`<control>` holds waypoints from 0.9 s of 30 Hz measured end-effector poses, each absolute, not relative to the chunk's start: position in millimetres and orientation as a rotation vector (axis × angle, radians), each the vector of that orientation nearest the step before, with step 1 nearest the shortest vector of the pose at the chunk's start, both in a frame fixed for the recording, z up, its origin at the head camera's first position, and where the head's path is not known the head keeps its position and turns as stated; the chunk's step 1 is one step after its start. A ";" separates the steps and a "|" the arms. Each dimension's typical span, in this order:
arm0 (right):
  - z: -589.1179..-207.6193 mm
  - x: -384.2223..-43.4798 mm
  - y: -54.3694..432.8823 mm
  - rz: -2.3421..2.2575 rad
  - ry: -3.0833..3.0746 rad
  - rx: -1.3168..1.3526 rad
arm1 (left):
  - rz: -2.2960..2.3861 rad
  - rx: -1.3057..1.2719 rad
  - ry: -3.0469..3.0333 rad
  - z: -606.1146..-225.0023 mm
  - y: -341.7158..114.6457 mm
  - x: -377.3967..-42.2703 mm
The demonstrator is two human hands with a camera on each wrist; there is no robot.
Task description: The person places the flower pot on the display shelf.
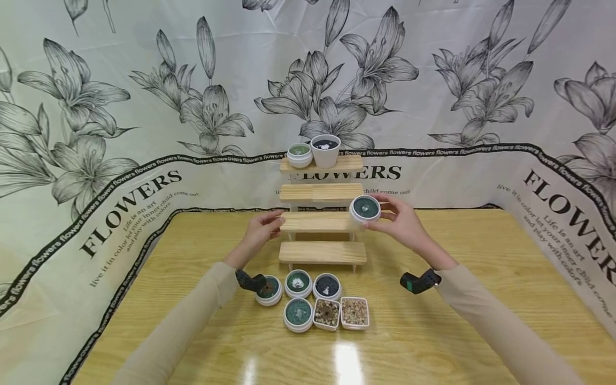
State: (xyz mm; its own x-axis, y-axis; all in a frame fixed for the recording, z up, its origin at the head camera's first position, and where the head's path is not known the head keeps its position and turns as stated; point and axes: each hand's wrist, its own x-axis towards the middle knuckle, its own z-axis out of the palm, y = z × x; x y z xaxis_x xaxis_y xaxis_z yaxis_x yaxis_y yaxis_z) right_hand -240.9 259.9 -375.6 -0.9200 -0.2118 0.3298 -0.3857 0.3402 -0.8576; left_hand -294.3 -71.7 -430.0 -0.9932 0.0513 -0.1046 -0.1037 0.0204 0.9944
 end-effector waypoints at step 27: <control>-336.8 -276.5 244.9 1.554 -2.355 0.442 | 2.140 -0.044 2.123 -429.4 -72.9 -293.4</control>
State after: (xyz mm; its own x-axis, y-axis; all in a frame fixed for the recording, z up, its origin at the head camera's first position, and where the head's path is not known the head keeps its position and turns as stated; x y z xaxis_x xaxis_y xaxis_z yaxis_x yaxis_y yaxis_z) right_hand -276.5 244.9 -336.8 -0.9126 -0.0971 0.3971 -0.4033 0.3730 -0.8356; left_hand -293.4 -72.9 -429.4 -0.9916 0.0690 -0.1097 -0.1102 -0.0041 0.9939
